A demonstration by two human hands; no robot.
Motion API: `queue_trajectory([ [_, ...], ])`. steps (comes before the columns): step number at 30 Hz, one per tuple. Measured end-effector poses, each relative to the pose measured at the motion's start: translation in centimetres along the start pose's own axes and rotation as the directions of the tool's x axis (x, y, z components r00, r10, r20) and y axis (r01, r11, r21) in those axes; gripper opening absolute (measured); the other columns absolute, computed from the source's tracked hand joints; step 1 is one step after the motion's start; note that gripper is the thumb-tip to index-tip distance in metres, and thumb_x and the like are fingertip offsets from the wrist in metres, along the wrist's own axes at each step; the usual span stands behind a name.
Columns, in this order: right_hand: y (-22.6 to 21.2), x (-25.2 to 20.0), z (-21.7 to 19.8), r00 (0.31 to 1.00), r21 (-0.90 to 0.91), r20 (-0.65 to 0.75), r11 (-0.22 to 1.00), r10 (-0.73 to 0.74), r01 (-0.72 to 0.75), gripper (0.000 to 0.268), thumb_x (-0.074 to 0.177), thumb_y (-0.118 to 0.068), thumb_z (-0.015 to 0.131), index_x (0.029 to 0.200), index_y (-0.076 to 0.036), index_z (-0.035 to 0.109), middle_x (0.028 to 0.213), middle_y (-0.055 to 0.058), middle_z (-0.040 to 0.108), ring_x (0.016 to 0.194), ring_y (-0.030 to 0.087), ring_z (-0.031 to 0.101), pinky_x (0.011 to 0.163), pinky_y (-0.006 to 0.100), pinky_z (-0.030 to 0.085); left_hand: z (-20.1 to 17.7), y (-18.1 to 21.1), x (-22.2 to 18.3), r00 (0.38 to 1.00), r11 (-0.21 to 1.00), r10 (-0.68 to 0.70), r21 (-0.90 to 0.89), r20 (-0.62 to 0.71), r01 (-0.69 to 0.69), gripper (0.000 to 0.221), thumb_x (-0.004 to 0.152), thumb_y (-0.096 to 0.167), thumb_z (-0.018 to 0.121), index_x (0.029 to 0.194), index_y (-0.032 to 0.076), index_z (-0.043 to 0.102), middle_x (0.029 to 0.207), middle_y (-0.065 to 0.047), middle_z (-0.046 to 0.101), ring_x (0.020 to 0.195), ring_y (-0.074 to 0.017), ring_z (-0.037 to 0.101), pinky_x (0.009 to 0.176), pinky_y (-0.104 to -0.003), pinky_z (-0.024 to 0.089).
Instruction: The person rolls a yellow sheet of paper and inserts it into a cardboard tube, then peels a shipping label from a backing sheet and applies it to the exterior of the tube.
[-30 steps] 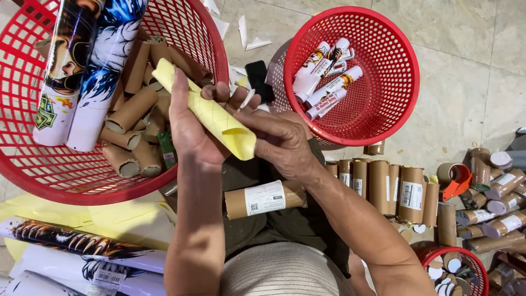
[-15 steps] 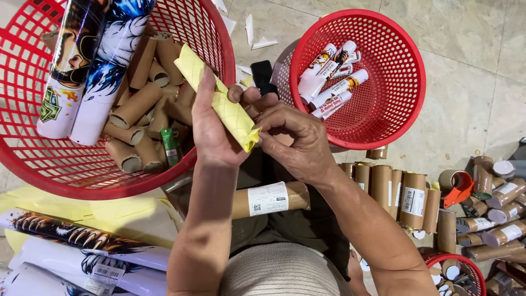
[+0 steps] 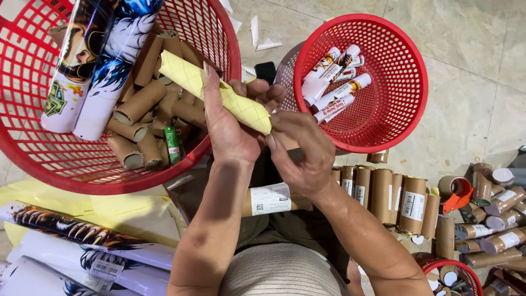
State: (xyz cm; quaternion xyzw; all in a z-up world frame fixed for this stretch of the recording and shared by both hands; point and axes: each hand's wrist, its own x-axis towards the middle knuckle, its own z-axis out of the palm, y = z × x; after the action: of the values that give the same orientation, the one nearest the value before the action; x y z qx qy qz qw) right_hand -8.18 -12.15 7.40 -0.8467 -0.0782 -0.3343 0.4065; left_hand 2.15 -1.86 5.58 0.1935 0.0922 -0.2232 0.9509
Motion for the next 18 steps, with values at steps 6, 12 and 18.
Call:
queue_trajectory([
  [6, 0.7, -1.0, 0.0, 0.991, -0.103, 0.040, 0.987, 0.128, -0.124, 0.018, 0.092, -0.006, 0.084, 0.108, -0.005, 0.077, 0.118, 0.012, 0.064, 0.091, 0.019, 0.070, 0.079, 0.029, 0.058, 0.1, -0.4, -0.4, 0.996, 0.999, 0.046, 0.013, -0.070, -0.045, 0.052, 0.099, 0.061, 0.054, 0.078, 0.014, 0.050, 0.082, -0.014, 0.068, 0.083, -0.0388, 0.071, 0.082, -0.051, 0.055],
  [12, 2.0, -0.9, 0.6, 0.901, 0.505, 0.213, 0.747, 0.378, -0.433, 0.020, 0.109, -0.012, 0.062, 0.120, 0.000, 0.073, 0.139, 0.012, 0.059, 0.132, 0.020, 0.057, 0.116, 0.036, 0.047, 1.0, -0.5, -1.5, 0.981, 0.980, 0.187, 0.078, -0.050, -0.183, 0.056, 0.097, 0.065, 0.054, 0.082, 0.011, 0.051, 0.080, -0.016, 0.066, 0.079, -0.0366, 0.068, 0.081, -0.054, 0.057],
  [18, 1.3, -0.6, 0.5, 0.753, 0.738, 0.478, 0.257, 0.453, -0.624, 0.034, 0.110, -0.018, 0.055, 0.131, 0.006, 0.066, 0.151, 0.009, 0.054, 0.136, 0.020, 0.053, 0.120, 0.039, 0.041, 0.5, 0.1, -1.9, 0.959, 0.946, 0.283, 0.160, 0.020, -0.282, 0.058, 0.099, 0.065, 0.051, 0.081, 0.010, 0.048, 0.071, -0.016, 0.060, 0.080, -0.0392, 0.071, 0.087, -0.056, 0.058],
])
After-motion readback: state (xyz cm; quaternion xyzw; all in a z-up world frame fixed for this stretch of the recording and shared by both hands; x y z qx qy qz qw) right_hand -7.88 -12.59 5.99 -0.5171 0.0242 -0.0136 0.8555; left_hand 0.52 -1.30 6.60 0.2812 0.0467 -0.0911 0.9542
